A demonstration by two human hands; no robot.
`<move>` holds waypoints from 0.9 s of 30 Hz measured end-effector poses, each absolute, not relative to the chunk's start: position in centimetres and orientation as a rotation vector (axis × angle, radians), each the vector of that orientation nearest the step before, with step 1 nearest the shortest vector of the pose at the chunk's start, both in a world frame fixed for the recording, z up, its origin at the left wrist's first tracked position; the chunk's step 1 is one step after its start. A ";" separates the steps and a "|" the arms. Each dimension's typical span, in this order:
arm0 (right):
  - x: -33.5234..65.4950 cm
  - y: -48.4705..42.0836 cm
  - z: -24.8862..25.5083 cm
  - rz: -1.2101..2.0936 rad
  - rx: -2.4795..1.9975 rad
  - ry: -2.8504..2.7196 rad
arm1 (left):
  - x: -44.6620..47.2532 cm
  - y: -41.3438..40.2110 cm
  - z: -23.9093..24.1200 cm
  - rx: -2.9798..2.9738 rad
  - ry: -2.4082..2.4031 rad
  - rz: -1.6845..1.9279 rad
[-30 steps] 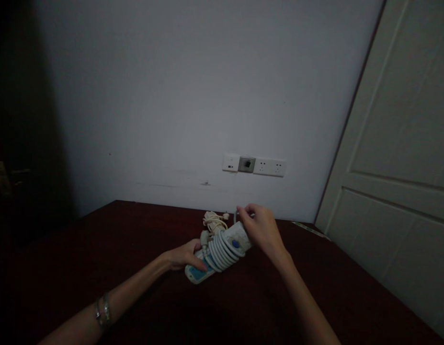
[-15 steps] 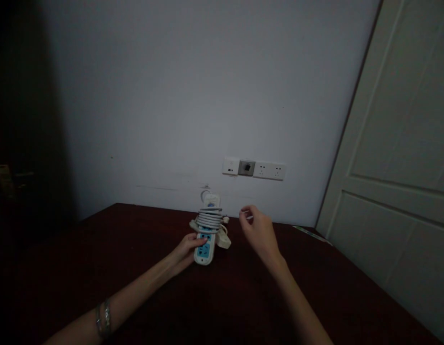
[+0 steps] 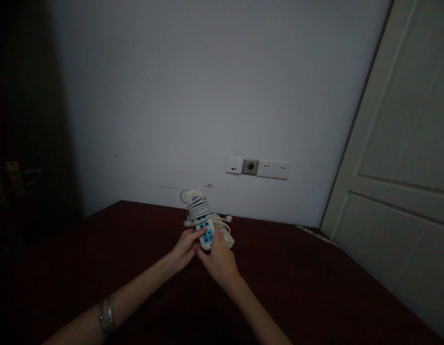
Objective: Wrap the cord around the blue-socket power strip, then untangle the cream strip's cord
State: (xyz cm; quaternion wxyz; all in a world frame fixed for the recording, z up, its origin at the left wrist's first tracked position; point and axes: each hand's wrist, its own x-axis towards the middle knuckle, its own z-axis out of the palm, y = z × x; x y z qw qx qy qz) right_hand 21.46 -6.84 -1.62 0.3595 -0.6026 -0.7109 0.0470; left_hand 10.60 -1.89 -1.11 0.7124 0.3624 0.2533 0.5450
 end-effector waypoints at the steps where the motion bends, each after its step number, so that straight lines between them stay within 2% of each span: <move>1: 21.3 -6.9 -1.8 0.091 -1.583 -1.846 | 10.7 -1.9 -1.2 0.804 0.565 1.222; 7: 21.2 -6.7 -2.2 -0.145 -1.703 -1.862 | 10.9 -1.9 -2.1 0.901 0.581 1.261; 18: 24.3 -5.0 -2.3 -0.099 -1.361 -1.755 | 10.4 -1.6 -2.1 1.344 0.613 1.133; 22: 28.3 -3.3 -2.7 -0.185 -1.554 -1.653 | 9.6 -0.4 -2.2 1.390 0.767 1.041; 27: 36.7 -2.3 -3.6 -0.289 -1.800 -1.455 | 7.8 2.1 -2.4 1.304 0.898 1.190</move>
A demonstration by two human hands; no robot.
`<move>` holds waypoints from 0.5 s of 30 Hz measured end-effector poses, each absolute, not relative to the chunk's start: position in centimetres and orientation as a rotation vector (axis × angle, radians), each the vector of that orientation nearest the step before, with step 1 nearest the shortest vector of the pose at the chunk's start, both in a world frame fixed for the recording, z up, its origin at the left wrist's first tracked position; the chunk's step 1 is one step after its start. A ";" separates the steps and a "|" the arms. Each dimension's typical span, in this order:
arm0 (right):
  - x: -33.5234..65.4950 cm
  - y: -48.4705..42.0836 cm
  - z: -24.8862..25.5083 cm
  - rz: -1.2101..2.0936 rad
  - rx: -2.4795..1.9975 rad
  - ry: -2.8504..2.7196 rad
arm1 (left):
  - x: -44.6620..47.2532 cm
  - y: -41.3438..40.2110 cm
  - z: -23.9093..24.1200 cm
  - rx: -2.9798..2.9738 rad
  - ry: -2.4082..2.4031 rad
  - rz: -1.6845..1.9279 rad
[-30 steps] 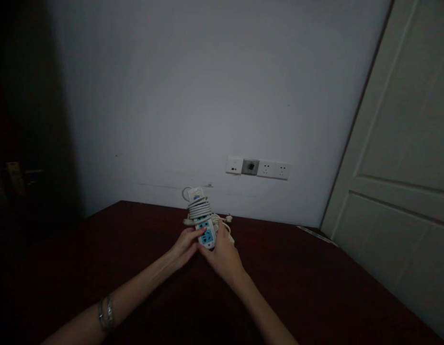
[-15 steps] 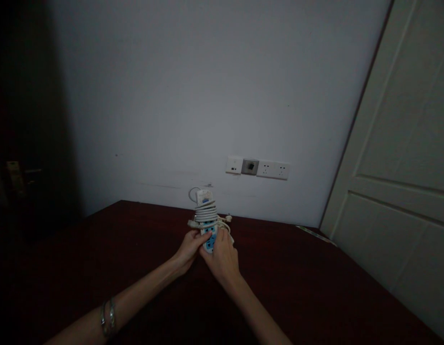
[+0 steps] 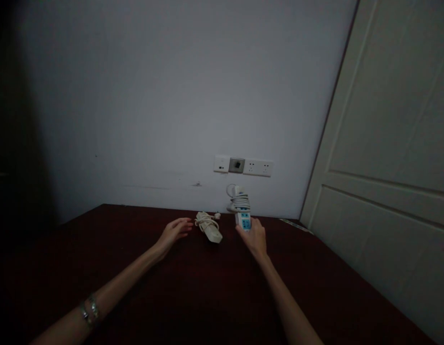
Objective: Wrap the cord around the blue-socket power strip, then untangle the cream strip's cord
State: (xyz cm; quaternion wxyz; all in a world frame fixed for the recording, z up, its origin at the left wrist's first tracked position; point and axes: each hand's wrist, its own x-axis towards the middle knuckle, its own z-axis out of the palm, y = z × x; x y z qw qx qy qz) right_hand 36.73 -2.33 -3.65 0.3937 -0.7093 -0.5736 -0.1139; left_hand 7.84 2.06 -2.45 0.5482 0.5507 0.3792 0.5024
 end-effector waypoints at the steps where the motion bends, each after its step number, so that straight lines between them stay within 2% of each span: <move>1: 38.5 -2.5 -4.0 -0.300 -1.855 -1.420 | 7.5 2.6 -2.5 1.287 0.921 1.232; 7: 46.2 -4.3 -6.3 -0.262 -2.157 -1.262 | 6.0 4.7 -3.2 1.148 1.063 1.380; 15: 49.1 -5.2 -7.7 -0.048 -2.350 -1.157 | 5.1 4.9 -4.3 1.151 1.137 1.351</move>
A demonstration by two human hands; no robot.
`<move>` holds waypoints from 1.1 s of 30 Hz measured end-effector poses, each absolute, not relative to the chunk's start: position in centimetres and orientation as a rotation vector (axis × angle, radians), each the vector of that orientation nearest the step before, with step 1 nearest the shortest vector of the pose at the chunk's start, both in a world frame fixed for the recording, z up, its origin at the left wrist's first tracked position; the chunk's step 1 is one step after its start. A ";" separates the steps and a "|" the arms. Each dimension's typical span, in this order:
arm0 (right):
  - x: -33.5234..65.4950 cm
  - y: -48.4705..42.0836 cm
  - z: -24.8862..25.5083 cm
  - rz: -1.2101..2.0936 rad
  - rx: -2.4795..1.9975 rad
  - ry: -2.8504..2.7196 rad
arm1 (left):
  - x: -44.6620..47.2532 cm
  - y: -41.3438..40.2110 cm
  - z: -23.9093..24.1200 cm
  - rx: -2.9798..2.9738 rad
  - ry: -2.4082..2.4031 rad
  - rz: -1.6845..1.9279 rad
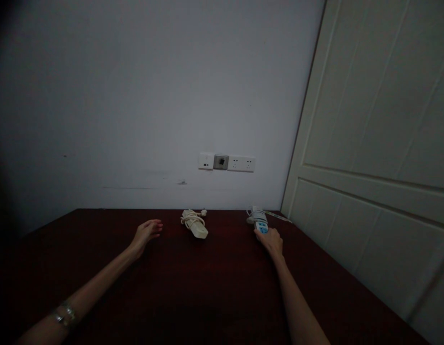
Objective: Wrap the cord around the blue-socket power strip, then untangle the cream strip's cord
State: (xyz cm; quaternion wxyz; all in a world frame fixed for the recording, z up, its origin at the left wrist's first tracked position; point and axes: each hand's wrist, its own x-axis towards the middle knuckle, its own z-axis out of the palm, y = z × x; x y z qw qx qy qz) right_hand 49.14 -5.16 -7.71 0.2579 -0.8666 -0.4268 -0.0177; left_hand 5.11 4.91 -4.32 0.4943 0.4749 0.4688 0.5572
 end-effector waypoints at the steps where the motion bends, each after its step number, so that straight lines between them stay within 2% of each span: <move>1: 49.2 -5.1 -7.8 -0.028 -2.357 -1.157 | 5.1 4.9 -4.4 1.149 1.144 1.347; 33: 47.5 -4.9 -6.7 0.122 -2.608 -1.013 | 5.4 4.5 -5.3 1.100 1.183 1.216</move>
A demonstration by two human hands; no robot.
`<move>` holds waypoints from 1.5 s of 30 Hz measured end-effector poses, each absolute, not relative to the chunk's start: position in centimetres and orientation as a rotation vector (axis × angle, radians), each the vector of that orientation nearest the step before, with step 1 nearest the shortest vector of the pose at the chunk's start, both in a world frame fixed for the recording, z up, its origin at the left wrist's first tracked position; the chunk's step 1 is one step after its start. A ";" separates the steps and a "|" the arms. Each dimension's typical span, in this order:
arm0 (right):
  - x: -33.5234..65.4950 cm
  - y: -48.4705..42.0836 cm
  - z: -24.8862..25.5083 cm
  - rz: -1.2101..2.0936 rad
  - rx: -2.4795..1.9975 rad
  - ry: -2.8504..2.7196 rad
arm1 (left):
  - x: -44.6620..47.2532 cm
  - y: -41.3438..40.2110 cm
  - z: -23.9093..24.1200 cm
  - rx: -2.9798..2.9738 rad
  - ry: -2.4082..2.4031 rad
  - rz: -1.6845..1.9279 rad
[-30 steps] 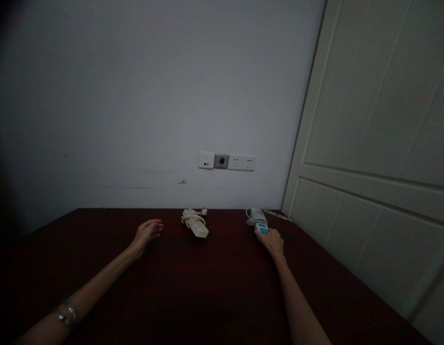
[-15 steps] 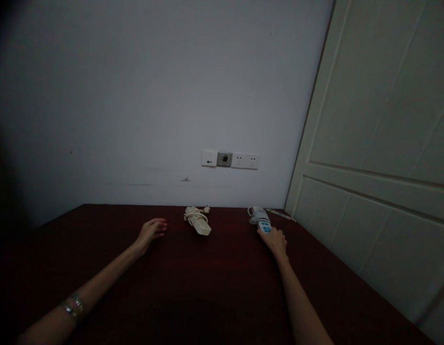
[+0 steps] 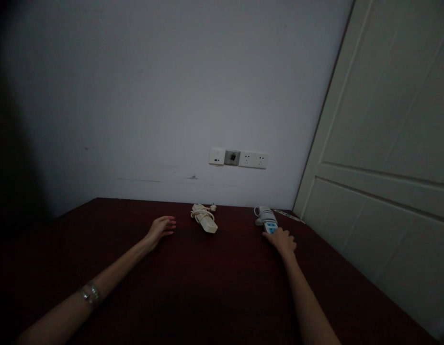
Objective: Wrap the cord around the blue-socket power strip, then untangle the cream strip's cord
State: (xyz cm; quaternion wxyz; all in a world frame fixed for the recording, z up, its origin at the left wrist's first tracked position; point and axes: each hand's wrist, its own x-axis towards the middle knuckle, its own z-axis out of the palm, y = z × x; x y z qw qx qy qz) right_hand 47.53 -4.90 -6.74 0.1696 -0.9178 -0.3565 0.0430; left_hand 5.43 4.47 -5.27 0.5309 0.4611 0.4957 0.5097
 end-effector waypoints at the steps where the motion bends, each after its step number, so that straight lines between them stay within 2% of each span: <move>1: 47.4 -5.0 -6.5 0.124 -2.606 -1.011 | 5.4 4.5 -5.3 1.102 1.182 1.215; 7: 45.8 -5.0 -2.4 0.074 -2.515 -1.092 | 5.4 4.7 -5.6 1.110 1.176 1.207; 12: 40.4 -3.3 -0.3 0.088 -2.093 -1.472 | 5.4 4.7 -6.2 1.130 1.167 1.207; 18: 32.9 -1.4 -3.2 0.272 -1.796 -1.568 | 6.0 5.3 -7.8 1.172 1.201 1.256; 29: 27.8 2.4 -5.1 0.659 -1.805 -1.441 | 6.0 5.6 -8.9 1.316 1.183 1.274; 45: 27.0 3.1 -7.4 0.745 -1.627 -1.144 | 6.0 6.0 -9.3 1.353 1.195 1.235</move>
